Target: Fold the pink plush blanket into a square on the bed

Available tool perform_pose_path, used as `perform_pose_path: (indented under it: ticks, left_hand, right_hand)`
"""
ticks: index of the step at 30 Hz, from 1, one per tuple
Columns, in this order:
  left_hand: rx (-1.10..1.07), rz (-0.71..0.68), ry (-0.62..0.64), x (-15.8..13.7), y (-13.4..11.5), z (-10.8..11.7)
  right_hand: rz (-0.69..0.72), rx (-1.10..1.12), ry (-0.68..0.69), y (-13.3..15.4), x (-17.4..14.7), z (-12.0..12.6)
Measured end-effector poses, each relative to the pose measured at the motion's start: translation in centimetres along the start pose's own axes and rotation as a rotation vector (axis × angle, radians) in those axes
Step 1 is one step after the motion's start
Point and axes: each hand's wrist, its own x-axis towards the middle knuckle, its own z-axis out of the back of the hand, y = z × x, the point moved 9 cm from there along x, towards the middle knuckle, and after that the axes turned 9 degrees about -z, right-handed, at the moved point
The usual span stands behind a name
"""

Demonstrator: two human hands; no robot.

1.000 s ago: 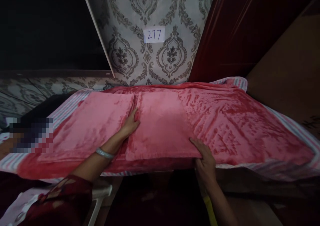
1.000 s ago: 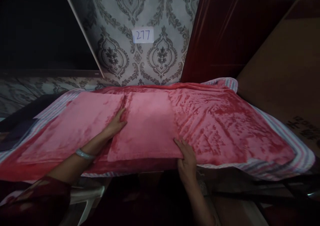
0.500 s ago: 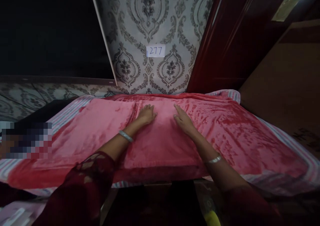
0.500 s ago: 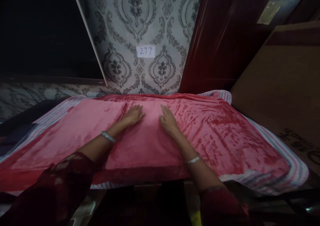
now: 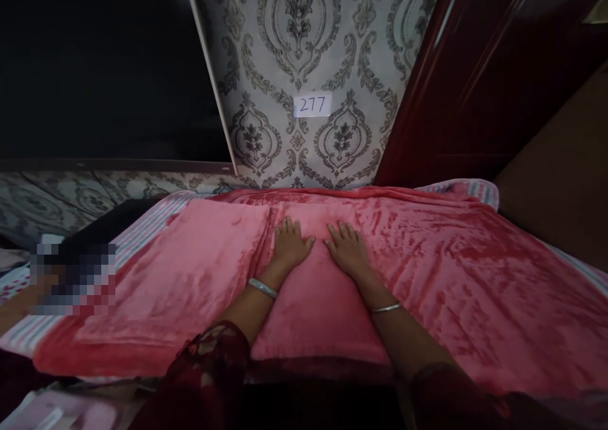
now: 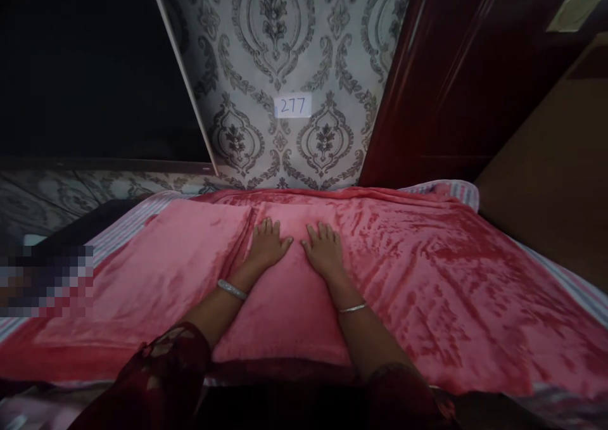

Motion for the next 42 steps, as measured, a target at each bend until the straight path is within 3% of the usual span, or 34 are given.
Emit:
perform_pose_path:
  ticks: [6, 9, 13, 15, 17, 22, 29, 37, 42]
  left_hand:
    - [-0.022, 0.005, -0.016, -0.1, 0.7, 1.1]
    - [-0.051, -0.047, 0.001, 1.5, 0.6, 2.5]
    - [-0.068, -0.132, -0.002, 5.1, -0.4, 3.7]
    - [-0.067, -0.165, 0.008, 6.4, -0.8, 3.2]
    - [-0.06, -0.173, 0.012, 6.9, -0.7, 2.1]
    - [-0.019, -0.107, -0.024, 6.9, 1.1, -0.1]
    - [-0.023, -0.007, 0.058, 7.7, 5.4, -0.9]
    - [-0.02, -0.003, 0.059, 7.0, 5.3, -0.7]
    - [-0.052, -0.04, 0.13, 6.9, 5.9, 1.4]
  right_hand:
    - [0.009, 0.112, 0.092, -0.5, 1.1, 0.5]
    - [-0.008, 0.183, 0.11, -0.9, 4.1, 2.5]
    - [-0.067, 0.221, 0.009, -0.7, 8.4, 5.5]
    - [-0.108, 0.197, -0.016, -0.5, 9.3, 5.0]
    - [-0.142, 0.136, 0.007, -0.6, 9.2, 3.0]
    - [-0.135, 0.088, 0.006, -1.2, 8.1, -0.8]
    - [-0.138, 0.107, 0.036, -1.7, 8.7, -0.9]
    - [-0.143, 0.115, 0.046, -1.6, 8.5, -1.1]
    - [-0.122, 0.104, 0.143, -1.7, 8.5, 0.1]
